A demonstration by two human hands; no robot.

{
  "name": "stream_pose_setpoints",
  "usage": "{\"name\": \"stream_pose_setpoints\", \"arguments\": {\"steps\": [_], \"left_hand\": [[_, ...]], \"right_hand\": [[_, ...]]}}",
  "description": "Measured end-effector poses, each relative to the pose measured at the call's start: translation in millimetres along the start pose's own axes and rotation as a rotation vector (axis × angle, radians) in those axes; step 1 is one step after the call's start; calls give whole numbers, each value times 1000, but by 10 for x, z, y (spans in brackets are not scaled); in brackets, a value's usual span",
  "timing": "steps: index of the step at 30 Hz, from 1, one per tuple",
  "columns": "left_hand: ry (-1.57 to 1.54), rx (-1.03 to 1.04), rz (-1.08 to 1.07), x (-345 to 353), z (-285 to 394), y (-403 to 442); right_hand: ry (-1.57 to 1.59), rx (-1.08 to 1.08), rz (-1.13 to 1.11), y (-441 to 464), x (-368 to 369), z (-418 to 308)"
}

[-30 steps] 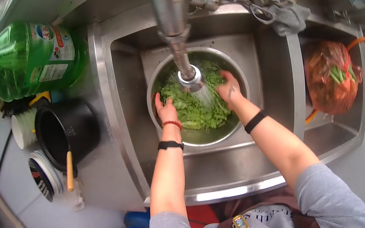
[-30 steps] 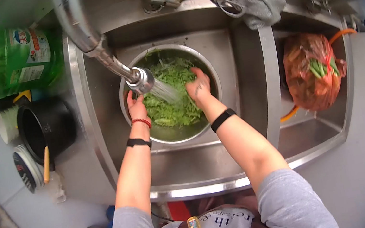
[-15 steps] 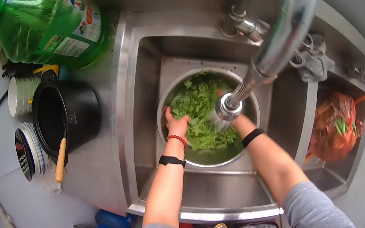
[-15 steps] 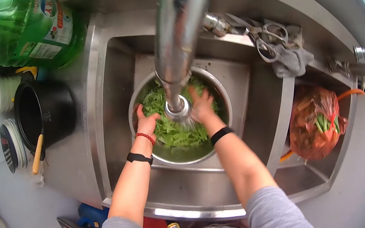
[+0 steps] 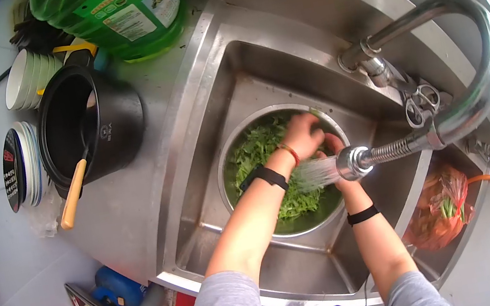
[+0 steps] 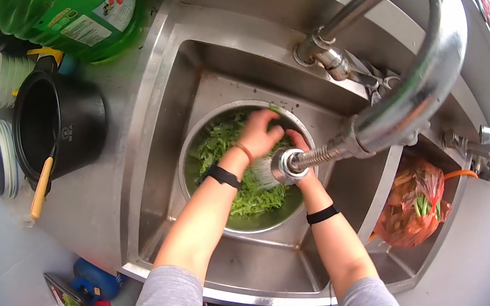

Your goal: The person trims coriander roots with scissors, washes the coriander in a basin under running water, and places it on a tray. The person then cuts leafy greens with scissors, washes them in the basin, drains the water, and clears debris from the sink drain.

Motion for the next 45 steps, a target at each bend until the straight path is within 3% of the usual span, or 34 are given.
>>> {"name": "stream_pose_setpoints", "arguments": {"steps": [2,3,4,6,7,8,9,11,13,15,16,17,20,21,22,24,26,28,29,30,31,33,34,35,38,40,41,43,44,45], "left_hand": [[-54,49,-326,396,-260,-54],[25,-234,-617,180,-143,-178],[39,-247,-359,-111,-131,-379],[88,-235,96,-506,-484,-486],[272,-395,294,-732,-527,-577],[32,-602,255,-797,-725,-627],[-15,-690,248,-690,-938,-658],[-118,-850,221,-532,-1183,-729],[-242,-1011,181,-420,-1238,-800],[-161,-1136,72,-309,-1292,-711],[-129,-1079,46,-227,-1297,-702],[-97,-1021,21,-149,-1295,-693],[-154,-739,11,-83,-1013,-793],[-160,-570,140,-119,-873,-896],[-132,-505,93,-176,-724,-964],[-79,-378,10,-326,-386,-1121],[-43,-184,-102,-313,-123,-1283],[172,-361,-439,-288,23,-1452],[214,-431,-409,-418,124,-1470],[254,-502,-382,-506,158,-1477],[201,-515,-162,-567,9,-1422],[-4,-641,186,-612,-428,-1253],[-150,-727,289,-561,-705,-1067],[-295,-816,268,-497,-961,-830],[-500,-921,3,-106,-1324,-350],[-433,-898,-157,-15,-1134,-272],[-564,-877,-205,-133,-761,-403],[-721,-689,-227,-240,-559,-658],[-800,-581,-226,-352,-487,-752],[-624,-569,-202,-479,-477,-857]], "right_hand": [[520,229,167,49,32,358],[72,188,91,120,28,88],[13,200,7,199,50,186],[-5,28,-107,427,310,-336],[-233,-66,-333,311,552,-269],[-461,-164,-560,161,787,-174],[-537,-269,-668,-19,971,-230],[-425,-309,-761,-310,1021,-290],[-53,-174,-734,-435,806,-267],[-356,-118,-455,-318,453,-246],[-504,-84,-316,-320,281,-262],[-143,257,-448,-433,324,14],[-424,-184,-363,-353,176,-147],[-332,-141,-234,-305,6,-77],[-241,-101,-99,-168,-129,6],[-384,4,226,335,-250,-577],[-441,-70,189,693,-171,-712],[-490,-334,-25,855,-101,-553],[-512,-460,-132,867,-57,-448],[-483,-350,-260,796,-8,-451],[-453,-234,-385,616,11,-508],[-321,-86,-311,265,11,-316],[-218,-64,-120,68,59,82],[-115,-40,67,-75,53,320],[114,682,-71,-155,504,288],[86,450,-269,132,612,93],[73,351,-359,142,627,-22],[404,485,-368,-19,353,-196],[461,431,-394,-17,243,-371],[519,379,-420,0,139,-599]]}}
Point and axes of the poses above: each hand's wrist, its own y-axis towards the middle knuckle, its own x-axis out of the palm, z = x × y, the point moved 4 cm from there along y, towards the middle knuckle, and after that the axes turned 14 degrees about -x, right-handed, at the moved point
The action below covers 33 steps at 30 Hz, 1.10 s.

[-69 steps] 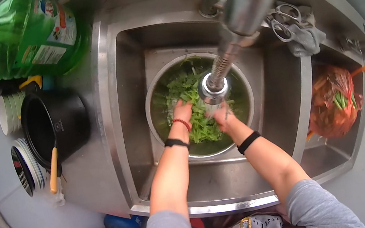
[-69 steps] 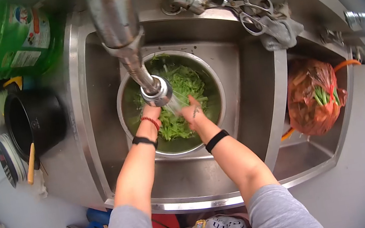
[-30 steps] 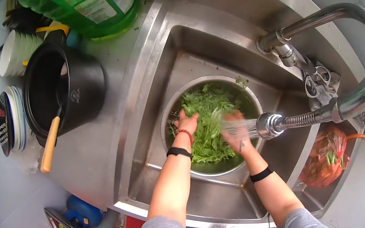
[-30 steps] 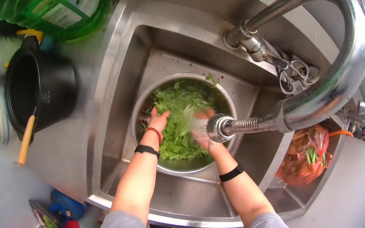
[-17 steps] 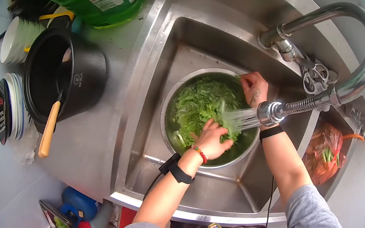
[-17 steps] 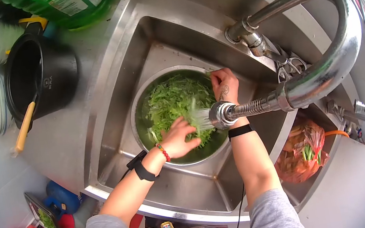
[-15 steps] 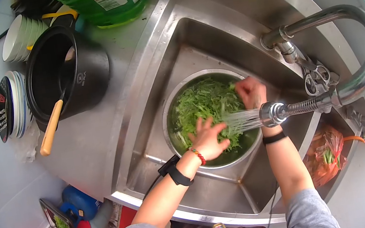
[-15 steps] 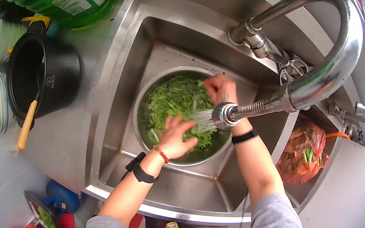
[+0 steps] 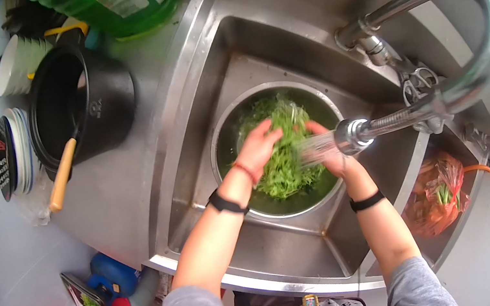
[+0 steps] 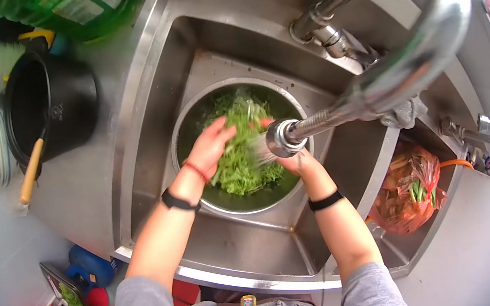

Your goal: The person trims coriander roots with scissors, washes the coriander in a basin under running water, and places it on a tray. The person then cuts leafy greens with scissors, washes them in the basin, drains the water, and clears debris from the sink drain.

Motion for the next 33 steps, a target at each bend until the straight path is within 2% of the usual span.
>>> {"name": "stream_pose_setpoints", "arguments": {"steps": [1,2,3,4,5,6,7,9,11,13,15,17,19,21,22,24,25,26,27,28,30,31,32,33], "left_hand": [[159,13,71,-98,-30,-159],[315,26,147,-136,-64,-288],[335,-108,356,-188,-157,-367],[111,-179,492,-269,-429,-256],[-118,-246,621,-347,-664,-129],[-327,-438,621,-261,-662,-175],[-429,-549,620,-231,-893,20],[-523,-693,551,-134,-1473,465],[-607,-687,442,-2,-1282,261],[-715,-620,231,98,-905,-137],[-593,-547,295,74,-676,-421],[-457,-493,216,136,-195,-728],[-233,-428,201,136,40,-717],[605,-63,488,-37,-25,-307],[773,-94,458,-15,-13,-162],[1103,-162,387,52,-57,137],[1110,-189,361,30,-134,303],[1124,-218,335,-12,-241,464],[1138,-249,301,-18,-349,544],[999,-255,347,46,-281,419],[658,-335,276,11,-430,433],[487,-366,247,-28,-489,444],[440,-265,290,-44,-534,387],[242,-317,235,-60,-527,282]], "right_hand": [[-219,-132,-85,-132,-41,-95],[-241,-78,15,-242,-64,-97],[-261,-22,112,-346,-90,-54],[-212,87,311,-429,-218,379],[-73,288,454,-423,-166,510],[75,470,633,-433,-99,618],[163,512,649,-370,53,687],[341,551,613,-259,171,1369],[581,378,489,-197,349,1442],[716,412,524,-324,324,1174],[591,403,499,-429,206,704],[298,219,419,-400,126,218],[-128,-12,243,-223,-66,207],[-700,-279,186,-23,-101,125],[-943,-267,126,41,-34,99],[-743,-185,141,162,-58,320],[-646,-143,155,220,-70,428],[-19,-42,309,282,-149,937],[139,34,360,311,-186,1328],[178,103,371,311,-214,1682],[275,225,377,177,-359,2342],[102,245,398,69,-190,1676],[-70,277,417,-39,19,904],[56,265,437,-43,-42,996]]}}
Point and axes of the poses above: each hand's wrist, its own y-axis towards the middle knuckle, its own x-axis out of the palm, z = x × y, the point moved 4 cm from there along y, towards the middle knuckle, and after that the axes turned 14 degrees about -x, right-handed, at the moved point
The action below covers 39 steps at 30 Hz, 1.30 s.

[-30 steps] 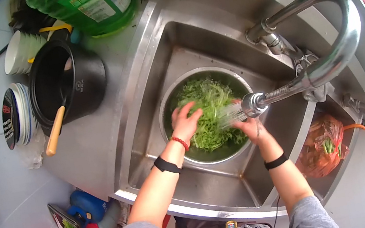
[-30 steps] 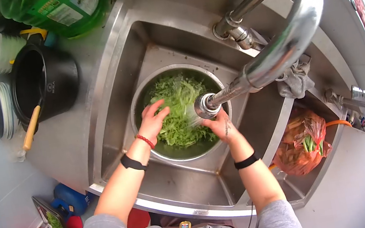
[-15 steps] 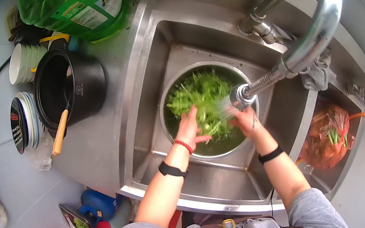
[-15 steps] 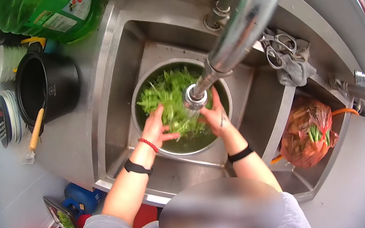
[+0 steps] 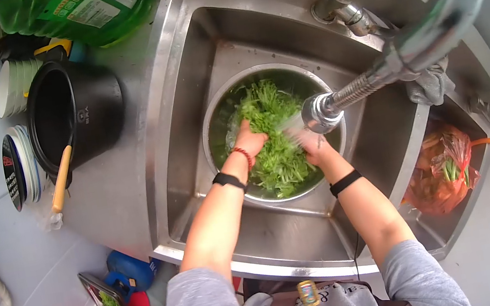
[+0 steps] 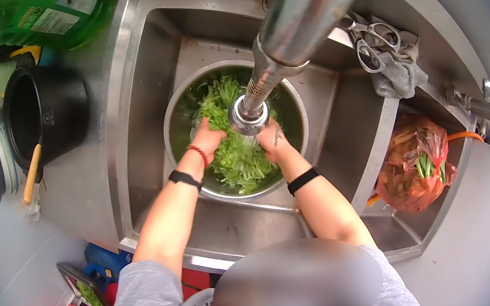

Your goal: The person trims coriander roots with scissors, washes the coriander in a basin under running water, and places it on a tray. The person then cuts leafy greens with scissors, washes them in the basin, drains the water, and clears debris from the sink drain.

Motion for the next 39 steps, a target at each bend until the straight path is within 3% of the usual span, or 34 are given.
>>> {"name": "stream_pose_setpoints", "arguments": {"steps": [2,3,6,7,10,12,14,16,17,20,22,23,25,26,27,28,31,35,37,39], "left_hand": [[-350,-127,-186,-125,28,-288],[-283,-127,-120,-237,181,-559],[290,127,313,-442,208,-681],[471,122,372,-388,234,-755],[972,137,323,-14,-14,-421],[783,11,248,164,-160,-162],[487,-69,132,258,-422,92],[403,5,31,219,-576,137],[354,57,-17,185,-524,150],[-104,-16,-200,-98,-260,-318],[-335,-160,-110,-247,119,-853],[-430,-133,-107,-264,117,-808],[-333,-2,177,-327,20,-469],[-283,61,317,-342,-87,-199],[-358,161,213,-276,-287,230],[-469,-208,112,-155,-181,-42],[-588,-319,53,59,-162,-79],[-907,-307,-211,93,-309,-387],[-744,-167,-156,15,-328,-490],[-614,-149,-99,-18,-216,-701]], "right_hand": [[71,-50,-3,97,-199,182],[12,-117,-6,95,-286,178],[-694,-508,-97,-120,-334,-194],[-898,-603,-141,-228,-272,-318],[-1456,-431,-445,-563,165,-128],[-1518,-307,-442,-275,291,600],[-1338,-240,-420,-222,316,898],[-936,-245,-344,-192,252,742],[-836,-191,-353,-423,249,101],[-355,-406,-260,-508,59,-548],[-314,-238,-77,-357,-72,-888],[-318,-372,-4,-149,-164,-839],[-448,-545,-25,128,-161,-926],[-360,-492,-83,197,-99,-856],[-275,-433,-141,240,-28,-728],[-193,-371,-197,241,57,-605],[-153,-165,-224,193,235,-359],[119,104,-371,-74,18,-170],[-60,195,-200,-300,-52,-526],[-305,41,-126,-380,-216,-437]]}}
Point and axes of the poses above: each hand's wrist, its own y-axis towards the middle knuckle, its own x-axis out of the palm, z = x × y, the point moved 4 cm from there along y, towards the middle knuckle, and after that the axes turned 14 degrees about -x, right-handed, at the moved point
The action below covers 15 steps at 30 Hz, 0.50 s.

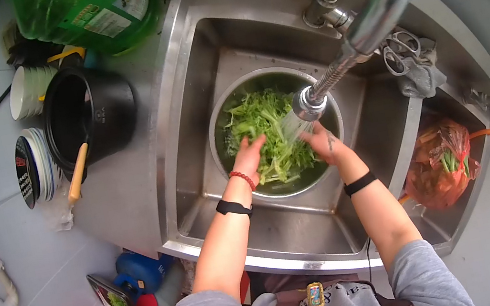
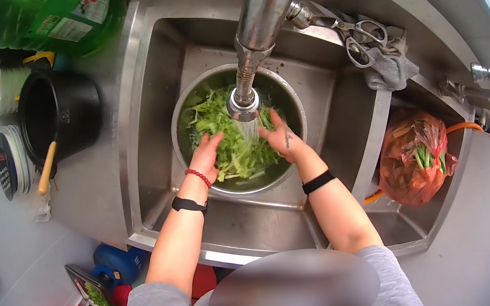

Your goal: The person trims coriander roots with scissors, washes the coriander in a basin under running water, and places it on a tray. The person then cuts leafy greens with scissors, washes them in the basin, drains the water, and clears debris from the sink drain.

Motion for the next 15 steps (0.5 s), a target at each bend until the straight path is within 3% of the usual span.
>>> {"name": "stream_pose_setpoints", "arguments": {"steps": [3,5,7,8,9,11,15], "left_hand": [[1043,618,518,207,161,-317],[548,725,259,412,131,-67],[-252,308,-168,737,117,120],[-601,112,-345,905,157,-55],[-652,90,-274,961,172,34],[-672,57,-239,1060,273,-124],[-506,256,-329,1112,241,-132]], "right_hand": [[-582,-591,-22,-199,8,-285],[205,-457,147,-277,199,-673],[1052,-257,254,-97,378,-653],[1197,-263,242,-44,414,-712],[1286,-268,192,86,389,-584],[1303,-166,333,-9,299,-690],[1141,-168,306,-254,153,-599]]}}
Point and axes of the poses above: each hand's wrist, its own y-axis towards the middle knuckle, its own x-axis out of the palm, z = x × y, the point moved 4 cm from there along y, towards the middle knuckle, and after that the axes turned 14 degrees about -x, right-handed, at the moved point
